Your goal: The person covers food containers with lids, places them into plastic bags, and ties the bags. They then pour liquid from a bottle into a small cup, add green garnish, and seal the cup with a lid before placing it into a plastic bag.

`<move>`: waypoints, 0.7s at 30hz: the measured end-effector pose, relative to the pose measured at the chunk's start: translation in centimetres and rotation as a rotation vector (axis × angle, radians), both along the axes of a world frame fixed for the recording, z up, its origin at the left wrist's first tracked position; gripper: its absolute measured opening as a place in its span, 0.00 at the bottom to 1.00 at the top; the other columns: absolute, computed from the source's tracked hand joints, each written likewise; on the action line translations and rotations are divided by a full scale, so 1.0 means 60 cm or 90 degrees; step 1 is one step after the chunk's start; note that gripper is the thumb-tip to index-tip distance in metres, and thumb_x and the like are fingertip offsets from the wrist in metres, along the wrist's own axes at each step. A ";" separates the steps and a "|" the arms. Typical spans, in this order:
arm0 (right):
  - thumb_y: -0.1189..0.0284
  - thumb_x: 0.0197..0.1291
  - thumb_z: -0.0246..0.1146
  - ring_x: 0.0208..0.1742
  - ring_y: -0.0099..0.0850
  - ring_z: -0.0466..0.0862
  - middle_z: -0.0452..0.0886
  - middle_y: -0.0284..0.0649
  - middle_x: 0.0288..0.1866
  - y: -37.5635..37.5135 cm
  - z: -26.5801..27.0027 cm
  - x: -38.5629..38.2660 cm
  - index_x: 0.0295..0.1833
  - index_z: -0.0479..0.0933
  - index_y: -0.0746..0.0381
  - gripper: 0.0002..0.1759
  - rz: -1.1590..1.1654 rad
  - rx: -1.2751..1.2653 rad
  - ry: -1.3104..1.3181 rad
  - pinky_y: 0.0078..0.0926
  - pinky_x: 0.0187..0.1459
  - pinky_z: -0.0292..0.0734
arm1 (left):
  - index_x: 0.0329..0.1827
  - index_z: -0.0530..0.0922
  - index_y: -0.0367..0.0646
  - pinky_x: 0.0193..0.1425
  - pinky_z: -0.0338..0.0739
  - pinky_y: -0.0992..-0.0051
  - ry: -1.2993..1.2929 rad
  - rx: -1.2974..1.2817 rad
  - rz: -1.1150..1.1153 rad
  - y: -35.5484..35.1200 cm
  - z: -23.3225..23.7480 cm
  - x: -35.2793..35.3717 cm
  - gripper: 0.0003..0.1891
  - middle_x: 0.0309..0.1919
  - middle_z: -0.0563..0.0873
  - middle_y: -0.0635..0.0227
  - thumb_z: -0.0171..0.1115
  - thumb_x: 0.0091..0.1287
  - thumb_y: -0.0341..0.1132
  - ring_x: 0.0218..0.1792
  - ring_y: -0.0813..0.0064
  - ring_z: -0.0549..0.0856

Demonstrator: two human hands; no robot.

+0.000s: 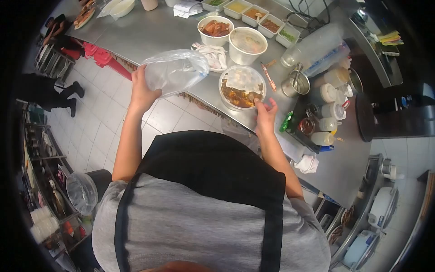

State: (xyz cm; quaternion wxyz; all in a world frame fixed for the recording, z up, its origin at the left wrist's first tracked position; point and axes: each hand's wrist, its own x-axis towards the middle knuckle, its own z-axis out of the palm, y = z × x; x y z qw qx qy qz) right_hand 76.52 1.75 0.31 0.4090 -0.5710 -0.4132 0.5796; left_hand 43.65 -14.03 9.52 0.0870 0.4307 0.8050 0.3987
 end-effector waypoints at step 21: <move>0.69 0.59 0.59 0.65 0.46 0.72 0.66 0.47 0.66 -0.188 0.013 0.077 0.69 0.55 0.57 0.33 0.075 -0.190 0.448 0.48 0.64 0.71 | 0.65 0.62 0.44 0.53 0.77 0.56 0.013 0.033 -0.224 0.182 -0.043 0.143 0.39 0.59 0.63 0.49 0.63 0.45 0.22 0.52 0.42 0.76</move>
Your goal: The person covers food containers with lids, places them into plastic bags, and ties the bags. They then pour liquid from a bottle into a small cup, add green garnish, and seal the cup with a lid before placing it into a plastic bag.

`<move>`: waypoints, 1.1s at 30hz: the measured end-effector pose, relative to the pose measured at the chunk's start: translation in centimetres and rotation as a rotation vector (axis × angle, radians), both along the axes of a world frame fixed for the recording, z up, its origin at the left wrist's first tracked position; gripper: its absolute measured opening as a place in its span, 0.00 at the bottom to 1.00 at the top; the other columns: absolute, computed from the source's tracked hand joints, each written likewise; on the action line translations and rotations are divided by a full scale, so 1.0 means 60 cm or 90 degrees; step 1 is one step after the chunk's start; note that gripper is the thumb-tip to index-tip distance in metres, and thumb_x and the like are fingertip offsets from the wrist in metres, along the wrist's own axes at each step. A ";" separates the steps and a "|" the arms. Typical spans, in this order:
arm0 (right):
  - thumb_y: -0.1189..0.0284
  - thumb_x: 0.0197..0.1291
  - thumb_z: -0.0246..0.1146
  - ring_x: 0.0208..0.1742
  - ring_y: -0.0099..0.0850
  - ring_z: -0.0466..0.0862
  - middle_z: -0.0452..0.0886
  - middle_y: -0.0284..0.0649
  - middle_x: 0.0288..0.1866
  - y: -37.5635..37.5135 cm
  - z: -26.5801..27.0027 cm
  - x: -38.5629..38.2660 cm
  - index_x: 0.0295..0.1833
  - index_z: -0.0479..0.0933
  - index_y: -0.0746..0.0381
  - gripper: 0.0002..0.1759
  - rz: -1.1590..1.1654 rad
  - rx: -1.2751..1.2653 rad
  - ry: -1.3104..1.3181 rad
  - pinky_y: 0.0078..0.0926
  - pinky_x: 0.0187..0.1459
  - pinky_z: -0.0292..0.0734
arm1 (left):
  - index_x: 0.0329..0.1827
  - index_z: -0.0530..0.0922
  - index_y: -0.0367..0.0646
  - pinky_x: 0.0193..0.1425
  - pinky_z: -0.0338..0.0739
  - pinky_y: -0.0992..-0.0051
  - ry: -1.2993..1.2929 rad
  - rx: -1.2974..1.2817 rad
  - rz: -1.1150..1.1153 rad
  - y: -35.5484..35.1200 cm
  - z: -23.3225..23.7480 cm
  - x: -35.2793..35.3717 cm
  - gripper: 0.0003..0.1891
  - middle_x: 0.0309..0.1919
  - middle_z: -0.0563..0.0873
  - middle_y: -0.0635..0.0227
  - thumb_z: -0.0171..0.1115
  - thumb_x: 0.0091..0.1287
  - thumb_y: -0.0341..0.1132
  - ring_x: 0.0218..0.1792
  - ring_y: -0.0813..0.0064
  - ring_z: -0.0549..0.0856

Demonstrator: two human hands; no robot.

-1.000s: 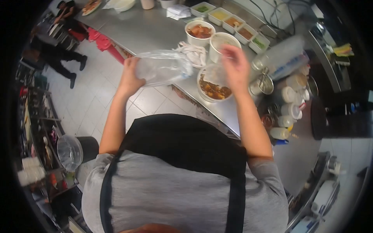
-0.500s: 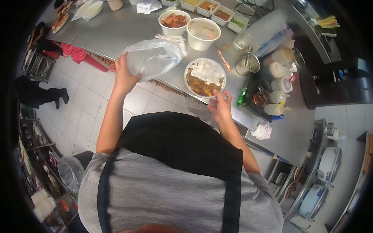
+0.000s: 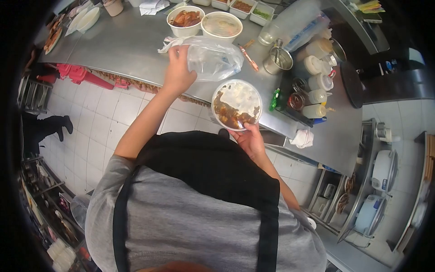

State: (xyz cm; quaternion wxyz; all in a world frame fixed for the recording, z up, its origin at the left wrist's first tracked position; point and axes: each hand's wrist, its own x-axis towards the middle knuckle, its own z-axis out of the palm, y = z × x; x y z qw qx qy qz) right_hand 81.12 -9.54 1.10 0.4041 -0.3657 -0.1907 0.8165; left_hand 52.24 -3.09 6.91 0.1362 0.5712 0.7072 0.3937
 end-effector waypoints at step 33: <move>0.57 0.68 0.59 0.47 0.37 0.82 0.77 0.45 0.50 0.124 0.023 -0.054 0.61 0.66 0.66 0.27 0.058 0.017 -0.268 0.36 0.49 0.81 | 0.39 0.77 0.43 0.42 0.78 0.67 0.268 0.059 -0.337 -0.046 -0.088 0.046 0.13 0.42 0.74 0.68 0.67 0.50 0.30 0.44 0.65 0.79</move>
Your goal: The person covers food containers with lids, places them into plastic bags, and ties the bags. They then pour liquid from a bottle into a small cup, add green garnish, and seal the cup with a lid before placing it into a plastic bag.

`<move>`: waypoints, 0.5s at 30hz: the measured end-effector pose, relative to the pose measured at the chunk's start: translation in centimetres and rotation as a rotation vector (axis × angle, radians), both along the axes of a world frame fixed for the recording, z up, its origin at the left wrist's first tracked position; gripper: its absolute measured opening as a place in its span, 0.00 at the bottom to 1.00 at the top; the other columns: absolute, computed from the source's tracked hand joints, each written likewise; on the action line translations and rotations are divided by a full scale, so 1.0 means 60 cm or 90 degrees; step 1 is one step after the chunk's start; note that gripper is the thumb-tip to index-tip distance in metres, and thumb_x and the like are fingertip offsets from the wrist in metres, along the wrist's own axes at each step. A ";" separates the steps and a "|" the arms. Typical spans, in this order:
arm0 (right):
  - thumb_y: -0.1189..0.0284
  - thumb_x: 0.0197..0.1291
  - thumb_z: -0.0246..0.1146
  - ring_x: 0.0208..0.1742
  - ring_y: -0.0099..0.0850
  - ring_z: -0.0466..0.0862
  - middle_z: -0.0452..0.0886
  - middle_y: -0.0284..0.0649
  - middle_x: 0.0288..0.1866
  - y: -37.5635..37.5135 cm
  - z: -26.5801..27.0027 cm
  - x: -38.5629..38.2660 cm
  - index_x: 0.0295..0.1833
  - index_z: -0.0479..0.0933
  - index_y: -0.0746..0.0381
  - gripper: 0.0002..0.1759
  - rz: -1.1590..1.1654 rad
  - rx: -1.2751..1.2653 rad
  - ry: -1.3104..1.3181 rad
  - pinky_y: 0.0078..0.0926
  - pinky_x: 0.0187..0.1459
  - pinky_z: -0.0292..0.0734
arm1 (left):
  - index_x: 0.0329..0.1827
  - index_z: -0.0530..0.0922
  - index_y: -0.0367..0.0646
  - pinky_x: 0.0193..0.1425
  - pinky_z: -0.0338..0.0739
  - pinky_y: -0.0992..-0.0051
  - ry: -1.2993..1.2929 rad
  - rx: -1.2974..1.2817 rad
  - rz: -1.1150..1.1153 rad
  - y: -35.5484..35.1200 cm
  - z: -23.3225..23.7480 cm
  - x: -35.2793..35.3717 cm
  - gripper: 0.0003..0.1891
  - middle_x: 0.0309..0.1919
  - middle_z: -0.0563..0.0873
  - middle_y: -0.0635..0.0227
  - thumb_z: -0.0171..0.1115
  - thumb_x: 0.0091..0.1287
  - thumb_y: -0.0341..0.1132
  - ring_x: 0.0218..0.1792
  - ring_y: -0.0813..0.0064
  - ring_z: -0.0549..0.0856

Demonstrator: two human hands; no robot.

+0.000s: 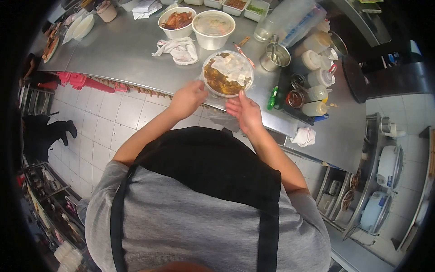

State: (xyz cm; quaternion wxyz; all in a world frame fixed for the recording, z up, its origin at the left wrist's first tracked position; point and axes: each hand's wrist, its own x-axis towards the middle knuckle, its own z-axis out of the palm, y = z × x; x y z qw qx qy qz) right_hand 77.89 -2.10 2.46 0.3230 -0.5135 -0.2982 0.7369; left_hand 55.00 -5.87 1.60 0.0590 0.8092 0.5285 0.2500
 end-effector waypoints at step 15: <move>0.64 0.50 0.70 0.40 0.37 0.79 0.79 0.37 0.32 0.073 0.116 0.087 0.34 0.84 0.55 0.08 0.333 0.903 -0.715 0.35 0.38 0.76 | 0.33 0.77 0.43 0.44 0.76 0.72 -0.211 0.105 -0.010 0.060 0.096 0.001 0.04 0.35 0.81 0.70 0.60 0.65 0.33 0.41 0.70 0.80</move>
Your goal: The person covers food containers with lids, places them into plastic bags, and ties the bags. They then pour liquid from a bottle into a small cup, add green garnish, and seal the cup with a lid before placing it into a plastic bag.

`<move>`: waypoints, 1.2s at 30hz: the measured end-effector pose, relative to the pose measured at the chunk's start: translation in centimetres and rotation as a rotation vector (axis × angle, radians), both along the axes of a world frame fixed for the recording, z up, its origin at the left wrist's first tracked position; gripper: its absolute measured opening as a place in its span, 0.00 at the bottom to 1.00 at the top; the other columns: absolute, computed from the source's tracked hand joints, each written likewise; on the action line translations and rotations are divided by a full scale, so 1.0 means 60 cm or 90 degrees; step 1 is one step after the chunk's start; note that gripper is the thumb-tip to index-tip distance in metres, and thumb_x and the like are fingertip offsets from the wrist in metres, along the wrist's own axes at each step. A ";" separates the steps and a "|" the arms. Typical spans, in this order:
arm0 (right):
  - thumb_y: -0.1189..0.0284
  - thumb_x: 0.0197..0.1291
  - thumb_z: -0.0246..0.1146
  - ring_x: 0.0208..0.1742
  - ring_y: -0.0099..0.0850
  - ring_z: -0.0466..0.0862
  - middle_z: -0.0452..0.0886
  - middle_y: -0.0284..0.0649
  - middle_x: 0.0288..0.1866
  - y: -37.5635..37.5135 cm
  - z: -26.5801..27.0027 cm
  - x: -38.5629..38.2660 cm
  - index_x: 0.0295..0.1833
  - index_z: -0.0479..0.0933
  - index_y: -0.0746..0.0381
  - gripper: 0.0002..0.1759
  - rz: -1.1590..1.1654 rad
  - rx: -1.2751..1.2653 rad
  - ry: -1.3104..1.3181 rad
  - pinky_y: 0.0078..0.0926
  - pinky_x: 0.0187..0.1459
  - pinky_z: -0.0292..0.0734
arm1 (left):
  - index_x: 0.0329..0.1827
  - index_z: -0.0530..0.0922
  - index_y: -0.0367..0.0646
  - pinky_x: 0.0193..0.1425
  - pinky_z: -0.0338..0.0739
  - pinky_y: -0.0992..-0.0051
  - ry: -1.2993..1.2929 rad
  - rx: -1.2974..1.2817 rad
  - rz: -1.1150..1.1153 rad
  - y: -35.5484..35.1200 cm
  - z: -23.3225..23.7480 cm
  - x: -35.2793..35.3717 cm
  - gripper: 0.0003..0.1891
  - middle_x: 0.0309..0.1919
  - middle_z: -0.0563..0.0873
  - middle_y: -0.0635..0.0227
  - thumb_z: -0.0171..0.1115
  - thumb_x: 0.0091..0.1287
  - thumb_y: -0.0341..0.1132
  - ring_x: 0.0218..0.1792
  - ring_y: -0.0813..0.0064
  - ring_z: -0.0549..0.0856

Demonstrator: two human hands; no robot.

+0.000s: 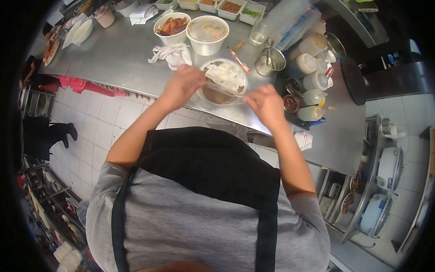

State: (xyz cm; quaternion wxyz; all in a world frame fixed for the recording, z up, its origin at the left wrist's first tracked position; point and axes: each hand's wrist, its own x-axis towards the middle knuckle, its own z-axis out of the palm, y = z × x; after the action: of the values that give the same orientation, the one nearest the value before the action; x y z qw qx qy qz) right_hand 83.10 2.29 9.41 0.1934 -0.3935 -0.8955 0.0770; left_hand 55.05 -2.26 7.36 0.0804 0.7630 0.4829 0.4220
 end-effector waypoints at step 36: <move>0.60 0.55 0.67 0.52 0.33 0.76 0.80 0.30 0.42 0.187 0.240 0.077 0.34 0.82 0.56 0.11 0.268 0.223 -0.102 0.38 0.53 0.67 | 0.29 0.80 0.44 0.62 0.63 0.58 0.544 0.133 0.034 0.042 0.282 -0.062 0.09 0.32 0.82 0.74 0.67 0.56 0.40 0.45 0.71 0.80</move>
State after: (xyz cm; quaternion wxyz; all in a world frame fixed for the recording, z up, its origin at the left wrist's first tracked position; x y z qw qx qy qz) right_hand 87.72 13.50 23.78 0.1671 -0.1641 -0.9695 -0.0720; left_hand 51.32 0.27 24.31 -0.2149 0.8603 0.4471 0.1173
